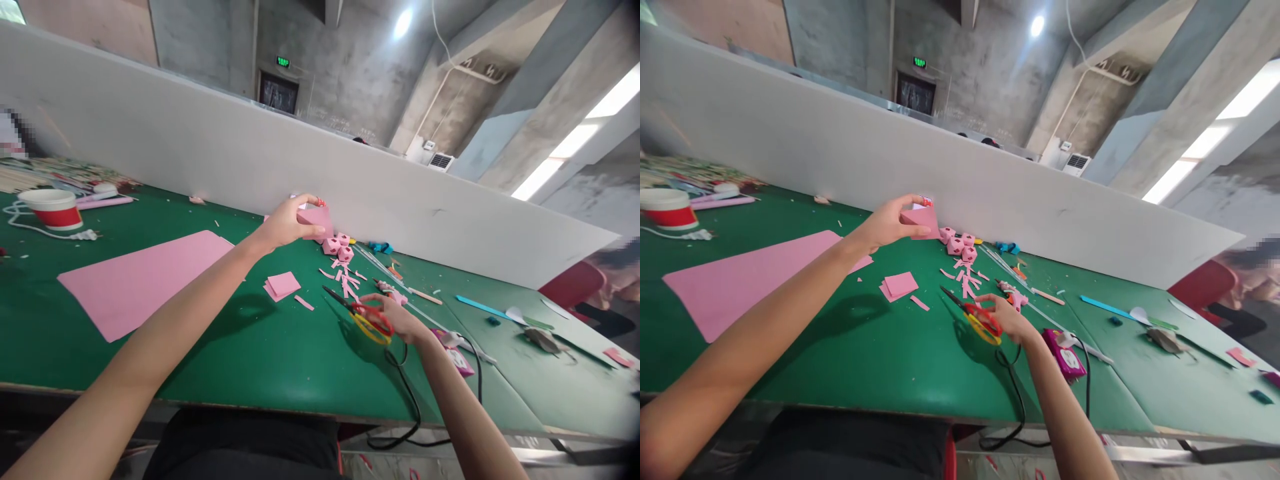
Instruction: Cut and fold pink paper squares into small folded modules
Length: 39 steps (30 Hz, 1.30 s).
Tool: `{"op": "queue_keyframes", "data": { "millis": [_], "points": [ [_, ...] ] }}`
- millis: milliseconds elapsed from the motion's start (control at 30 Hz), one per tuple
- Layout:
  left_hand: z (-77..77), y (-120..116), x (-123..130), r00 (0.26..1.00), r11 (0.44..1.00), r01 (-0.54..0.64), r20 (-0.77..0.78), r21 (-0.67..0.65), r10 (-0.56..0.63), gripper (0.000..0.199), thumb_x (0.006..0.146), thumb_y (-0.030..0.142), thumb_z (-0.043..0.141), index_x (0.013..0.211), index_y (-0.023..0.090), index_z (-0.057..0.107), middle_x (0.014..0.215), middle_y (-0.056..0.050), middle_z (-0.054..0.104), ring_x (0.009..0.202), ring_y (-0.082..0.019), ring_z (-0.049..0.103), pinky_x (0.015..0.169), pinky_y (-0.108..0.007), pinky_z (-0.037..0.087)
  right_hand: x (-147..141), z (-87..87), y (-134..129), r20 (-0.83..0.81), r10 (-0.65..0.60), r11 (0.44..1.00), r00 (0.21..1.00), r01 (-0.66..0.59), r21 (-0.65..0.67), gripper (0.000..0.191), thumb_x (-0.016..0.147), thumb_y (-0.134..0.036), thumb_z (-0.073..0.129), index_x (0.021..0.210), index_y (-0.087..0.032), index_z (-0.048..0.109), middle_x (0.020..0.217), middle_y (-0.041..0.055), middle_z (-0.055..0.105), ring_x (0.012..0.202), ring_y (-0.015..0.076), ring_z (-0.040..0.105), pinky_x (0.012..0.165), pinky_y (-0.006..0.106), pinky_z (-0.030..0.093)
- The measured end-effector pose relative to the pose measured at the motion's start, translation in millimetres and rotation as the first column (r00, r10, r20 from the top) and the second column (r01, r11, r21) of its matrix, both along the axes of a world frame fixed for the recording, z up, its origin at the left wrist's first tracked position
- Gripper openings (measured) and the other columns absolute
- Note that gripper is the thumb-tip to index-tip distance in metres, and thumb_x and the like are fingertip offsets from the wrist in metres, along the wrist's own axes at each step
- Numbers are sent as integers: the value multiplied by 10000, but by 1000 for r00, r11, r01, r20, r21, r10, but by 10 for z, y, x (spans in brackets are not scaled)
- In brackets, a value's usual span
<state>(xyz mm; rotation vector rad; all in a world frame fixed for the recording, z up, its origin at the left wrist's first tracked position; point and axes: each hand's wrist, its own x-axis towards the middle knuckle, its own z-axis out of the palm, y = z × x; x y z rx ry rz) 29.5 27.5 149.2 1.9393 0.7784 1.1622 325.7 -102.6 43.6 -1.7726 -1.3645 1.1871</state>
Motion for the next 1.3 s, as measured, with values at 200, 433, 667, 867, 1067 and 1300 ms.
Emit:
{"op": "queue_keyframes", "data": {
  "millis": [200, 433, 667, 867, 1067, 1300],
  "points": [
    [132, 44, -285, 979, 995, -101, 178, 19, 96, 591, 709, 291, 813, 1259, 256, 599, 789, -16, 632, 703, -189, 631, 626, -313, 511, -717, 438, 215, -669, 199, 957, 716, 3, 289, 470, 657, -336, 811, 1064, -232, 599, 996, 38, 726, 940, 202, 716, 783, 278, 606],
    [380, -295, -577, 953, 970, -171, 278, 173, 118, 575, 710, 259, 779, 1258, 263, 606, 719, 12, 575, 679, -195, 625, 639, -333, 539, -1364, 1265, 516, -439, 452, 721, 777, -29, 692, 561, 723, -276, 743, 1251, -288, 557, 1121, 29, 671, 1024, 210, 686, 923, 394, 603],
    [407, -532, -630, 940, 929, -233, 312, 287, 139, 529, 722, 257, 776, 1228, 261, 622, 796, 6, 609, 644, -164, 608, 581, -288, 507, -1383, 1268, 360, -170, 282, 418, 944, 38, 908, 453, 902, -607, 569, 1294, -400, 480, 947, 19, 598, 1053, 240, 663, 950, 486, 570],
    [389, -527, -629, 923, 921, -263, 352, 287, 154, 592, 733, 316, 794, 1281, 259, 578, 859, -15, 638, 722, -193, 648, 607, -295, 519, -1340, 1206, 356, -148, 406, 424, 902, -43, 905, 501, 868, -639, 636, 1268, -374, 494, 965, 21, 573, 1148, 264, 652, 974, 469, 556],
    [378, -488, -651, 923, 918, -274, 348, 287, 166, 581, 746, 332, 794, 1282, 272, 580, 832, -5, 638, 706, -201, 659, 597, -304, 517, -1308, 1169, 385, -16, 485, 494, 874, -259, 830, 679, 865, -618, 659, 1409, -353, 350, 1012, 25, 562, 1236, 274, 602, 1127, 514, 427],
    [374, -487, -643, 929, 928, -246, 340, 279, 144, 563, 753, 355, 785, 1272, 275, 582, 773, 5, 625, 718, -220, 683, 615, -324, 538, -1234, 1149, 410, 210, 527, 396, 824, -456, 797, 962, 814, -726, 626, 1537, -351, 114, 1057, 26, 437, 1180, 233, 560, 1243, 544, 246]
  ]
}}
